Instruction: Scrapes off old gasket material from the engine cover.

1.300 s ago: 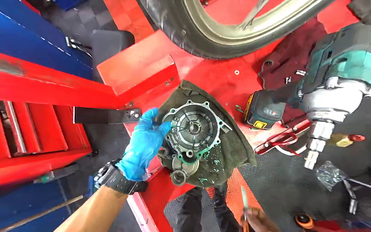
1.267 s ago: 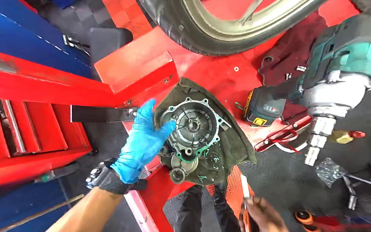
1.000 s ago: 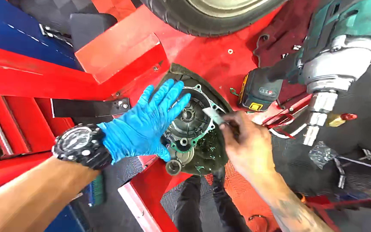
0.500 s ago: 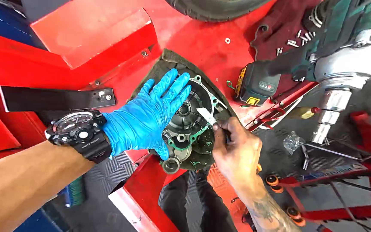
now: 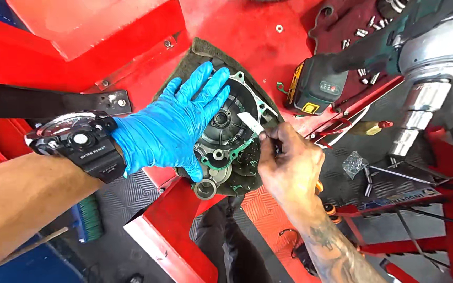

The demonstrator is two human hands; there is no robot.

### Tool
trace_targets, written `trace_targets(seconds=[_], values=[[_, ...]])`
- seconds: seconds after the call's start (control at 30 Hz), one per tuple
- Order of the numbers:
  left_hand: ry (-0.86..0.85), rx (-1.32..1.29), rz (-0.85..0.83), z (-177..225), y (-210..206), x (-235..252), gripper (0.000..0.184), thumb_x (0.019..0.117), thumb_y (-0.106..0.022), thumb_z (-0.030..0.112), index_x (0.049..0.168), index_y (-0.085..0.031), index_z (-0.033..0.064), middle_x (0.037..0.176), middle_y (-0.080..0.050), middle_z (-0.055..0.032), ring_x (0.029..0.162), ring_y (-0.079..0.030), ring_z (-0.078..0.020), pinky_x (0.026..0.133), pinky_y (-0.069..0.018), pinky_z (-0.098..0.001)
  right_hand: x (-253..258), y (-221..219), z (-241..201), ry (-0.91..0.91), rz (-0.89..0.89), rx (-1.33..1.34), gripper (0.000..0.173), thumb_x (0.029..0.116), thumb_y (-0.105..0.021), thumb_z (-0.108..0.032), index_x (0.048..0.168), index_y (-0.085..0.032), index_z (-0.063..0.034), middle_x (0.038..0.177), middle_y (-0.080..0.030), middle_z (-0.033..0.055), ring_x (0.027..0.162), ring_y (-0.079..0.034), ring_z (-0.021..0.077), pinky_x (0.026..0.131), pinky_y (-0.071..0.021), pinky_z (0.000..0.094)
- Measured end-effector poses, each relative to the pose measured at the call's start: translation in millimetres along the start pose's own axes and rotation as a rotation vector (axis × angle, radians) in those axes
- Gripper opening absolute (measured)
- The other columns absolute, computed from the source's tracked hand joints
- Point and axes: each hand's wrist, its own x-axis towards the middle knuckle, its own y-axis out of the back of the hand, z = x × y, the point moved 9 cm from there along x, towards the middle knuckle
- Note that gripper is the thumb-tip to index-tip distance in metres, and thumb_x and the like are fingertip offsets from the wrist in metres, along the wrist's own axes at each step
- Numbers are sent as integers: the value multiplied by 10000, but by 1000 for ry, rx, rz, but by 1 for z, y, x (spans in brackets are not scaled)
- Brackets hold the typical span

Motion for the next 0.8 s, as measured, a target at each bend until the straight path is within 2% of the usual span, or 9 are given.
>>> trace_targets(seconds=[0.2, 0.3, 0.57, 0.8], values=[[-9, 3, 9, 0, 1, 0, 1667, 400, -795, 868, 1649, -46, 58, 1718, 143, -117, 1575, 99, -384, 1239, -72, -632, -9, -1, 0, -22, 21, 30, 136, 974, -631, -210, 854, -670, -158, 708, -655, -40, 604, -624, 102, 494, -462, 344], [0, 19, -16, 1, -1, 1, 1680, 392, -820, 849, 1648, -41, 52, 1715, 146, -132, 1570, 100, -403, 1235, -85, -635, -3, -1, 0, -31, 33, -5, 131, 976, -622, -221, 866, -671, -170, 732, -666, -50, 648, -644, 104, 527, -479, 359], [24, 3, -42, 3, 2, 1, 1678, 398, -864, 800, 1646, -36, 43, 1710, 155, -154, 1566, 97, -423, 1214, -106, -670, -7, 2, -2, 1, 40, -48, 127, 979, -619, -218, 884, -676, -155, 729, -657, -21, 649, -647, 141, 518, -471, 377], [36, 27, -55, 4, 1, 3, 1683, 386, -896, 766, 1645, -47, 41, 1709, 170, -140, 1564, 102, -425, 1216, -120, -660, -8, 4, -3, 14, 17, -48, 134, 975, -618, -210, 859, -658, -157, 734, -661, -27, 666, -654, 135, 528, -477, 384]])
